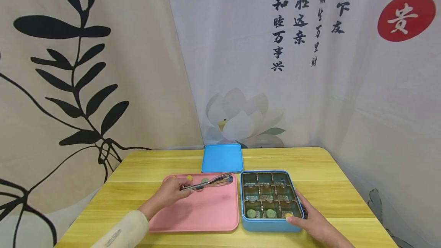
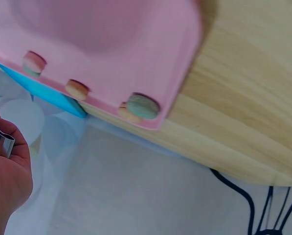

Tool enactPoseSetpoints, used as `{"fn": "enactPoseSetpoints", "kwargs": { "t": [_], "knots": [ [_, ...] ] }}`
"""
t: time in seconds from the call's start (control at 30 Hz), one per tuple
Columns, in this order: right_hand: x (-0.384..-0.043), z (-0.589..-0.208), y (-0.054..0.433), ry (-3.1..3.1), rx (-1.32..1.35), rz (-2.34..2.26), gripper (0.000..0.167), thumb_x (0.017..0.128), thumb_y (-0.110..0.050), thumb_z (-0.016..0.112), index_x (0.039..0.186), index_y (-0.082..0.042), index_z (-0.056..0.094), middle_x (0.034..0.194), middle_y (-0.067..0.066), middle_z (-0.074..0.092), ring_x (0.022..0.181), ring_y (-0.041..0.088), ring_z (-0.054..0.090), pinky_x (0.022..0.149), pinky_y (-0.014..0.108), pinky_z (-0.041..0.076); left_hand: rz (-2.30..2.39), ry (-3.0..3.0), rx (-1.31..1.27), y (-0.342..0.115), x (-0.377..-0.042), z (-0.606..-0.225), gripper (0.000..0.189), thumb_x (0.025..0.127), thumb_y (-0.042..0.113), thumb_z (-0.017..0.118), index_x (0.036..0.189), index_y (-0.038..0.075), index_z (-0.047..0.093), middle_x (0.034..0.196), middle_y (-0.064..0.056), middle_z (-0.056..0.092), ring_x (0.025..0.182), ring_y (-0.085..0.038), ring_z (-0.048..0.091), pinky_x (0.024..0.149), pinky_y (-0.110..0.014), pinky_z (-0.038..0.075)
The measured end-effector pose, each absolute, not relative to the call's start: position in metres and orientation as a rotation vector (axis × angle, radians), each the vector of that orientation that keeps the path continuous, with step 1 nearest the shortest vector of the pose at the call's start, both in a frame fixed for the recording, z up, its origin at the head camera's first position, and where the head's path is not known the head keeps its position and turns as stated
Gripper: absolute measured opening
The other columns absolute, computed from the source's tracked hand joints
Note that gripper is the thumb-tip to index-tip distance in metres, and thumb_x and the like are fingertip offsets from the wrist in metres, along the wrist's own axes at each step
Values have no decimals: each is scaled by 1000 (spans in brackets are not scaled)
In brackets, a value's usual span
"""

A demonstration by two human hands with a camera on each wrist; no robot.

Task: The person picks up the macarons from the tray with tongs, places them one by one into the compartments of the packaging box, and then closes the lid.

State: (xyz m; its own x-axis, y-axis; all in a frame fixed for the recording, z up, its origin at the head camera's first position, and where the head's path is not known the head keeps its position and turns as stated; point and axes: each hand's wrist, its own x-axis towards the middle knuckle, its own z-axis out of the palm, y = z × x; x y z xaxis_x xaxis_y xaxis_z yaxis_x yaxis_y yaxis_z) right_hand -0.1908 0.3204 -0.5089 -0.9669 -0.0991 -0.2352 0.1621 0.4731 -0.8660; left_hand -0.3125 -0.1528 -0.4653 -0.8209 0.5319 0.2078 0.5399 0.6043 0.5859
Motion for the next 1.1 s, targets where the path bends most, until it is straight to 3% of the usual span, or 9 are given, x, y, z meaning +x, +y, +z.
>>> {"fn": "enactPoseSetpoints", "kwargs": {
  "t": [0.43,0.7,1.1],
  "knots": [
    [-190,-511,322,2455,-5,-1560,94,96,-24,66,157,-2,-3,154,40,3,138,60,16,102,66,32,-1126,-2775,-1009,-117,-313,-461,6,90,21,73,85,22,70,73,12,57,60,-6,43,53,-22,37],
    [-189,-512,322,2430,0,-1583,97,95,-25,68,157,-3,-3,154,40,4,137,59,19,100,67,33,-1083,-2807,-999,-96,-313,-464,10,89,21,74,81,25,71,68,13,59,60,-6,46,53,-23,38],
    [-190,-513,324,2428,-8,-1581,95,96,-25,66,157,-3,-3,155,40,5,138,59,19,100,66,34,-1023,-2783,-1068,-83,-309,-468,6,85,18,77,82,21,73,68,16,59,61,-2,46,53,-21,39]
  ]
}}
